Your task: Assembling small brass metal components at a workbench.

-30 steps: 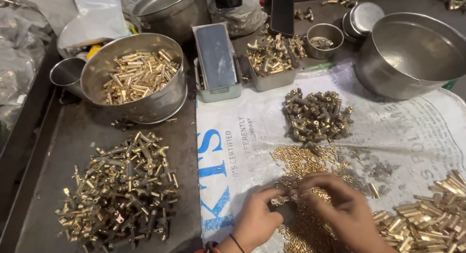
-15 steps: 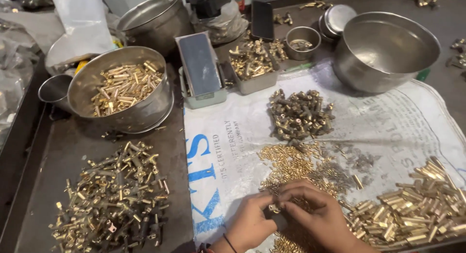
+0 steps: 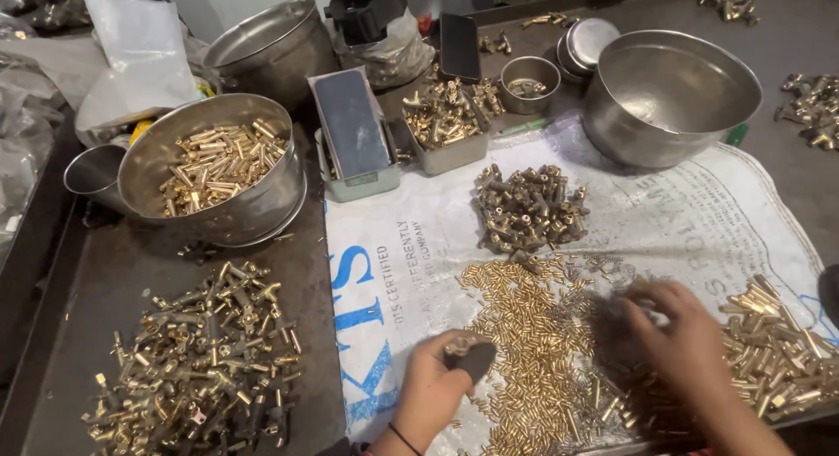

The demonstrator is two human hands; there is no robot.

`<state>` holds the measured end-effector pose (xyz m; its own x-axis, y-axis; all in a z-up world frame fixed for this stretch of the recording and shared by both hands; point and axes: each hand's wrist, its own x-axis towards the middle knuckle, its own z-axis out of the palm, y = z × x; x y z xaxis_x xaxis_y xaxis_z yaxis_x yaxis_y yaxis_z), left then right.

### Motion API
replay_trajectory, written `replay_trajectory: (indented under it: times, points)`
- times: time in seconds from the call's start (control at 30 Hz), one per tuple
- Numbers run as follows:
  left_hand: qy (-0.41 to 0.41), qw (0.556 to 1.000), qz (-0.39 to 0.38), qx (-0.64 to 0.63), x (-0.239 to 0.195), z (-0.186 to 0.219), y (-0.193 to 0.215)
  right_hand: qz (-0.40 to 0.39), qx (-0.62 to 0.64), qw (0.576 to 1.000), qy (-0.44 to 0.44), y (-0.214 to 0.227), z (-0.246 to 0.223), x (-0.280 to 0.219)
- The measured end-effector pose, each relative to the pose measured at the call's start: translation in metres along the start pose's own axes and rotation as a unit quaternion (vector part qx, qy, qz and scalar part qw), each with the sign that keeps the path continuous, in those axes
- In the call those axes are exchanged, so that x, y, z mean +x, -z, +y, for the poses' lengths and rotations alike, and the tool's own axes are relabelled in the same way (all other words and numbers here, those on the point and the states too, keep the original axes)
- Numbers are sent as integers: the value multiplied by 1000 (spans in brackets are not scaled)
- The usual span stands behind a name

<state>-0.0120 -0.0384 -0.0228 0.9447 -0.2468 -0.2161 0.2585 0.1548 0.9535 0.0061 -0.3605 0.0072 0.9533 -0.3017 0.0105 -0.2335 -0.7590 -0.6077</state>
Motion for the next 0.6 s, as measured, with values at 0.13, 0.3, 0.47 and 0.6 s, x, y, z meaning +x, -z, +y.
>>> replay_trajectory:
  times: [0.13,0.3,0.47,0.6]
  points:
    - [20,999,26,-36,12,-8,8,-11,-201,976,81,22,-8,-13]
    - [38,999,7,17,10,-2,6,-57,-315,946,59,21,-21,2]
    - [13,998,-30,61,12,-12,15,-91,214,971,-51,12,-52,5]
    - [61,995,-52,60,10,-17,8,-241,325,914,-27,-23,-97,-23]
